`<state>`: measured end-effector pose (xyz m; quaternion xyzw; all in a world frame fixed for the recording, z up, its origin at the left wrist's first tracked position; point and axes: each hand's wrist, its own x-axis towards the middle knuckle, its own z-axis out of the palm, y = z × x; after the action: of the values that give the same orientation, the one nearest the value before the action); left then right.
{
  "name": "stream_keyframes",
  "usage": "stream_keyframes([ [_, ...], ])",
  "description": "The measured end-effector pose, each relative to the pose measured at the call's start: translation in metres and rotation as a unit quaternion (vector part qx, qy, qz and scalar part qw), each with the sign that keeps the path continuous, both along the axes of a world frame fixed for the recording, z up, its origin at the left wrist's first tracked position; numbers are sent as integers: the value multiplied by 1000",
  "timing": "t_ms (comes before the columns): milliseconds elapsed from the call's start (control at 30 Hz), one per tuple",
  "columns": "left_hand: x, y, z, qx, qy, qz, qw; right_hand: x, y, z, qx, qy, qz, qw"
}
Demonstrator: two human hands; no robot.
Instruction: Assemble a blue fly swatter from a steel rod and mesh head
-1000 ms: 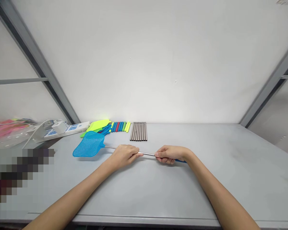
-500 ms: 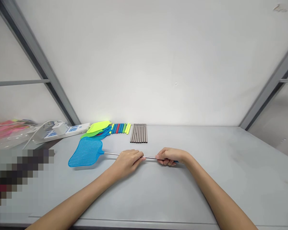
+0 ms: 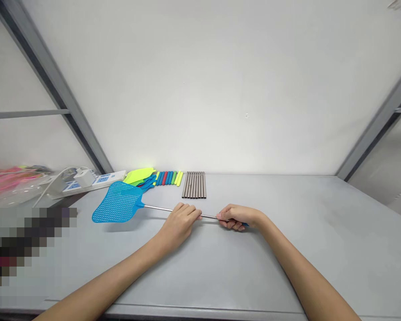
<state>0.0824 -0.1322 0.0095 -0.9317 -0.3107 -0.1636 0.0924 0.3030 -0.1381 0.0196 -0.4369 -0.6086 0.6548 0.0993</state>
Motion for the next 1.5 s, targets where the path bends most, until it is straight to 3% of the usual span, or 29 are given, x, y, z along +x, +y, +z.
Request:
stream_keyframes([
  [433,0,0,2,-33,9,7,999,-1,-2,0,5,-30,-8,1000],
  [900,-2,-3,10,-11,-29,15,999,-17,-9,1,141,-101,-30,984],
  [1500,0,-4,4,-26,-49,23,998,-16,-9,-1,152,-104,-17,983],
])
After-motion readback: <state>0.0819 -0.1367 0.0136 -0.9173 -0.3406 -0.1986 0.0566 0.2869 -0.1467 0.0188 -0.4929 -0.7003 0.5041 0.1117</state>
